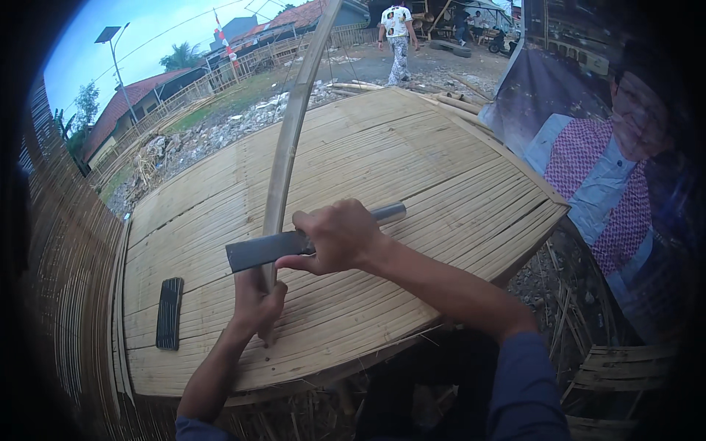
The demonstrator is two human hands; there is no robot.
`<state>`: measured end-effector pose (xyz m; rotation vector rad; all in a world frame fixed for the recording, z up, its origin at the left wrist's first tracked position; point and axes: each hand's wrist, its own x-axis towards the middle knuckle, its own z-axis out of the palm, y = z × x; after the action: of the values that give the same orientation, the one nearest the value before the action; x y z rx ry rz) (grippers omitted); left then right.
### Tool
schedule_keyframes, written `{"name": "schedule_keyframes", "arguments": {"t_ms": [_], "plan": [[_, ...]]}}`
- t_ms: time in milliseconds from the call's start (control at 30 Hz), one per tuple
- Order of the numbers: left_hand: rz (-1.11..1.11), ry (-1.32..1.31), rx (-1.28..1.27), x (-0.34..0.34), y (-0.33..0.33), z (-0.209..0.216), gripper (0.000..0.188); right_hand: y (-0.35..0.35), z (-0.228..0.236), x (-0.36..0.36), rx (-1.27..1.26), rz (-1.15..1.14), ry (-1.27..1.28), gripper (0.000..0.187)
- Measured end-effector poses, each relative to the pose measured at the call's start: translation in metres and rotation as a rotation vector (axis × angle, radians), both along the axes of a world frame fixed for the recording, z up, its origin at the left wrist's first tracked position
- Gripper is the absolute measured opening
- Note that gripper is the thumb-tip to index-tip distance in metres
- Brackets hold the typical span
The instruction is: The person picks up a piece of bamboo and splits it lengthwise into strips using a cleaver.
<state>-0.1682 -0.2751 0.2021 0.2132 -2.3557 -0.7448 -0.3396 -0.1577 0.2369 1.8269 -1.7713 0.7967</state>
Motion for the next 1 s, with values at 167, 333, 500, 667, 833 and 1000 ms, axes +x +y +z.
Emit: {"name": "schedule_keyframes", "arguments": {"t_ms": [167, 333, 500, 667, 833, 1000], "plan": [[-0.060, 0.104, -0.028, -0.002, 0.007, 0.006, 0.037, 0.003, 0.006, -0.013, -0.040, -0.009, 0.129, 0.071], [0.076, 0.009, 0.109, -0.006, 0.007, 0.011, 0.032, -0.004, 0.003, -0.036, -0.079, -0.122, 0.019, 0.071], [-0.001, -0.015, 0.326, 0.001, 0.012, 0.009, 0.037, -0.003, -0.003, -0.019, -0.043, 0.001, 0.071, 0.068], [-0.019, 0.009, 0.210, 0.004, 0.019, 0.009, 0.033, -0.009, 0.010, -0.019, -0.095, -0.100, 0.027, 0.064], [-0.004, -0.092, 0.310, 0.001, 0.021, 0.009, 0.033, 0.008, 0.006, -0.042, -0.089, -0.170, -0.037, 0.063], [-0.134, 0.005, 0.298, -0.003, 0.009, -0.009, 0.036, -0.001, -0.001, -0.009, -0.061, 0.082, 0.102, 0.066]]}}
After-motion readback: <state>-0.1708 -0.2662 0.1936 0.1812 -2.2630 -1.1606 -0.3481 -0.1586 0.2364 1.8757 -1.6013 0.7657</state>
